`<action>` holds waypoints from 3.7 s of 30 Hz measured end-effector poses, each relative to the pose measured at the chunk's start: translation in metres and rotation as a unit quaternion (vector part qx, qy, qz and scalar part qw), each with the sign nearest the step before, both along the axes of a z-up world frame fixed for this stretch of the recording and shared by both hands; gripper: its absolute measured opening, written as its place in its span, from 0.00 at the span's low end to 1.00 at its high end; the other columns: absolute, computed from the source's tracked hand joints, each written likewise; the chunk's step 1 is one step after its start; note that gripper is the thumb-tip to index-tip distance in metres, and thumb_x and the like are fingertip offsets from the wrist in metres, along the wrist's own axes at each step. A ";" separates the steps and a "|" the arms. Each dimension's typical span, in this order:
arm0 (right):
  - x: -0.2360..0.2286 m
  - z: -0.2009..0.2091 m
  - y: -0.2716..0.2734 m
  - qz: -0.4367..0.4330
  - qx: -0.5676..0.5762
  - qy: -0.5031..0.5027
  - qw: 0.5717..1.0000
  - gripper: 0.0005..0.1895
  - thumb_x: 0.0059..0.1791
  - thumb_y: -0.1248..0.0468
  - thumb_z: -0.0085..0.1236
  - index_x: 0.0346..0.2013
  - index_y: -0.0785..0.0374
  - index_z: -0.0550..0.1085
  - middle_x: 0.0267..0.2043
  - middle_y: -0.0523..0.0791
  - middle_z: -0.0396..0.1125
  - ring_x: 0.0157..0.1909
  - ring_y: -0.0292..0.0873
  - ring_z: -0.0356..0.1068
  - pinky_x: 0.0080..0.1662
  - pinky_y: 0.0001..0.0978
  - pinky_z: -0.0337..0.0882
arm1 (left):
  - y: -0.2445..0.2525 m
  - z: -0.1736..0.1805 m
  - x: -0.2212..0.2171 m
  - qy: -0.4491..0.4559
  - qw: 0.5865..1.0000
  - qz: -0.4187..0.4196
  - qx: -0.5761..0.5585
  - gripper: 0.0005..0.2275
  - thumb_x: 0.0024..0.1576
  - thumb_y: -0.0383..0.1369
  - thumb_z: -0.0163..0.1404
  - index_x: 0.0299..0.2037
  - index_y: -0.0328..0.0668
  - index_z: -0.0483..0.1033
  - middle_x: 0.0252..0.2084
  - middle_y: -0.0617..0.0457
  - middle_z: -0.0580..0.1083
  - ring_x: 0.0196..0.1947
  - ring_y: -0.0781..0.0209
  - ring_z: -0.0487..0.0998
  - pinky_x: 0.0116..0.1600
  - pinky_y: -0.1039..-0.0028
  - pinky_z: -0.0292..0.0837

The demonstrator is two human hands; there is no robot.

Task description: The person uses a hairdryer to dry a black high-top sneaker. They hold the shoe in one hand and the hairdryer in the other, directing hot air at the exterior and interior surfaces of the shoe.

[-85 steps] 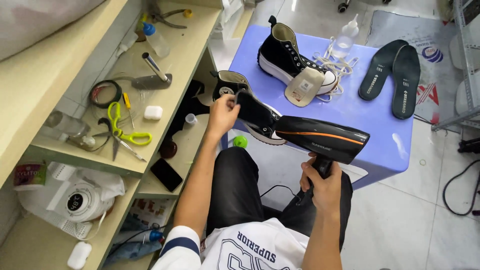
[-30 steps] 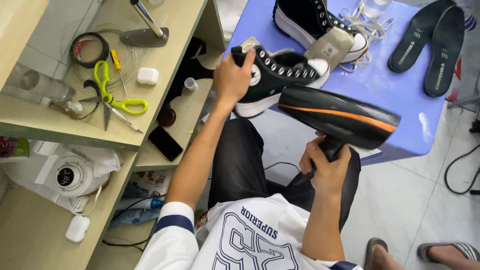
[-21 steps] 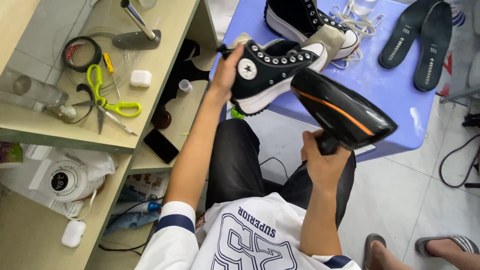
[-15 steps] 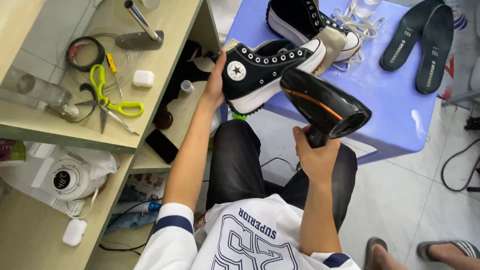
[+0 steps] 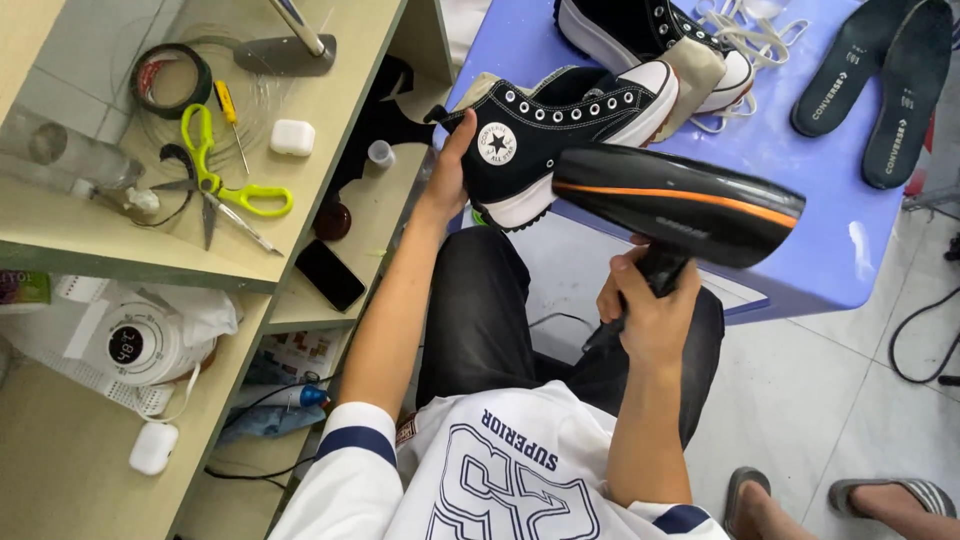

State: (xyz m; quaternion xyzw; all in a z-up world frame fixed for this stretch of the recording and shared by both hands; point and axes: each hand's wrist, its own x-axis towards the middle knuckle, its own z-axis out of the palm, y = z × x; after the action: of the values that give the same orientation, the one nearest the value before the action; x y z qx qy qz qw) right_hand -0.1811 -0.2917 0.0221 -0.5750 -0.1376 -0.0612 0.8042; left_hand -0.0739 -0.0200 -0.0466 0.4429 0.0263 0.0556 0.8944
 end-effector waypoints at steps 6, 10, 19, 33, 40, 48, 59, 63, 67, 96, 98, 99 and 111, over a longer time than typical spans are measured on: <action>0.000 -0.005 0.001 0.021 0.002 0.005 1.000 0.06 0.54 0.81 0.55 0.45 0.73 0.72 0.11 0.46 0.61 0.10 0.38 0.61 0.20 0.29 0.67 | 0.000 -0.053 0.006 -0.046 0.999 -0.021 0.005 0.23 0.71 0.47 0.55 0.66 0.35 0.76 0.60 0.35 0.79 0.60 0.45 0.83 0.65 0.56 0.80; 0.000 -0.033 -0.010 -0.037 -0.131 -0.044 0.990 0.08 0.52 0.83 0.60 0.41 0.72 0.76 0.11 0.45 0.63 0.09 0.36 0.60 0.19 0.27 0.65 | 0.022 -0.089 0.023 -0.001 0.997 -0.033 0.066 0.37 0.69 0.57 0.58 0.71 0.25 0.67 0.67 0.29 0.73 0.68 0.42 0.75 0.72 0.53 0.72; -0.004 -0.007 -0.014 -0.139 -0.121 0.000 0.983 0.09 0.57 0.79 0.57 0.51 0.72 0.73 0.23 0.49 0.69 0.14 0.36 0.63 0.21 0.29 0.64 | 0.034 -0.113 0.039 -0.010 0.999 -0.044 0.023 0.34 0.71 0.59 0.50 0.72 0.34 0.70 0.68 0.39 0.74 0.68 0.50 0.76 0.72 0.58 0.74; -0.005 -0.015 -0.012 -0.104 -0.161 -0.009 0.981 0.05 0.54 0.80 0.60 0.40 0.71 0.78 0.11 0.43 0.64 0.10 0.35 0.60 0.22 0.25 0.64 | 0.034 -0.130 0.035 -0.022 0.998 -0.035 0.054 0.35 0.73 0.60 0.43 0.74 0.34 0.66 0.71 0.36 0.70 0.69 0.46 0.75 0.72 0.58 0.75; 0.009 -0.042 -0.020 -0.123 -0.217 -0.046 0.967 0.15 0.51 0.80 0.65 0.52 0.68 0.78 0.17 0.43 0.67 0.17 0.36 0.63 0.29 0.31 0.67 | 0.021 -0.102 0.023 -0.009 0.995 -0.010 0.096 0.36 0.73 0.60 0.45 0.74 0.29 0.64 0.71 0.33 0.69 0.69 0.45 0.73 0.72 0.57 0.73; 0.004 -0.052 -0.036 -0.114 -0.209 -0.003 0.971 0.18 0.53 0.78 0.59 0.58 0.65 0.75 0.15 0.44 0.66 0.13 0.37 0.64 0.23 0.26 0.66 | -0.025 0.018 -0.038 0.054 0.925 -0.007 0.377 0.36 0.71 0.59 0.40 0.70 0.27 0.71 0.68 0.29 0.72 0.72 0.39 0.70 0.73 0.49 0.65; -0.010 0.031 -0.073 -0.130 -0.188 0.018 0.973 0.12 0.55 0.78 0.57 0.52 0.70 0.70 0.19 0.46 0.64 0.13 0.36 0.62 0.20 0.29 0.63 | -0.080 -0.048 -0.041 -0.369 0.587 0.236 0.681 0.21 0.56 0.20 0.62 0.61 0.40 0.81 0.51 0.48 0.79 0.51 0.50 0.78 0.57 0.63 0.75; -0.002 0.005 -0.094 -0.084 -0.208 -0.002 0.974 0.16 0.53 0.79 0.60 0.54 0.75 0.70 0.18 0.49 0.64 0.11 0.38 0.63 0.18 0.31 0.64 | -0.113 -0.041 -0.094 -0.431 0.497 0.256 0.708 0.18 0.67 0.23 0.52 0.65 0.54 0.80 0.44 0.52 0.70 0.38 0.57 0.64 0.43 0.70 0.66; -0.006 0.030 -0.098 0.010 -0.209 0.041 0.977 0.09 0.51 0.78 0.59 0.46 0.73 0.73 0.12 0.45 0.60 0.10 0.37 0.60 0.17 0.29 0.66 | -0.123 -0.046 -0.101 -0.408 0.524 0.268 0.698 0.17 0.67 0.21 0.51 0.61 0.55 0.82 0.43 0.53 0.70 0.39 0.57 0.64 0.41 0.72 0.64; -0.031 0.140 -0.094 0.008 -0.353 0.120 0.928 0.12 0.55 0.69 0.55 0.41 0.67 0.59 0.25 0.48 0.61 0.15 0.39 0.56 0.18 0.30 0.58 | -0.044 -0.061 -0.076 -0.323 0.705 0.122 0.620 0.32 0.55 0.05 0.51 0.69 0.41 0.74 0.71 0.45 0.72 0.76 0.29 0.66 0.79 0.32 0.61; -0.039 0.145 -0.088 -0.056 -0.377 0.110 0.918 0.13 0.56 0.72 0.55 0.47 0.67 0.58 0.30 0.49 0.63 0.16 0.40 0.58 0.19 0.31 0.59 | -0.041 -0.047 -0.056 -0.341 0.690 0.139 0.623 0.26 0.59 0.09 0.55 0.66 0.40 0.77 0.68 0.46 0.76 0.74 0.29 0.68 0.77 0.30 0.61; -0.044 0.148 -0.085 -0.120 -0.398 0.101 0.904 0.17 0.56 0.75 0.55 0.52 0.67 0.57 0.35 0.49 0.65 0.17 0.41 0.60 0.21 0.32 0.60 | -0.040 -0.041 -0.048 -0.359 0.674 0.154 0.627 0.19 0.63 0.13 0.59 0.62 0.39 0.81 0.64 0.46 0.79 0.71 0.29 0.71 0.74 0.27 0.61; -0.032 0.055 -0.070 -0.097 -0.259 -0.076 0.958 0.22 0.56 0.74 0.55 0.63 0.74 0.61 0.22 0.45 0.63 0.13 0.33 0.60 0.18 0.25 0.63 | -0.061 -0.060 -0.078 0.026 0.858 0.150 0.491 0.22 0.69 0.33 0.56 0.73 0.65 0.73 0.81 0.35 0.49 0.80 0.30 0.51 0.84 0.50 0.46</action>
State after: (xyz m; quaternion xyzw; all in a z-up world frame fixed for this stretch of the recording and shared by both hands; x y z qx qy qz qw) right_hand -0.2130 -0.3622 0.0769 -0.7677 -0.1532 -0.1443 0.6053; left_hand -0.1520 -0.0806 -0.1065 0.8166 0.0846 0.1833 0.5408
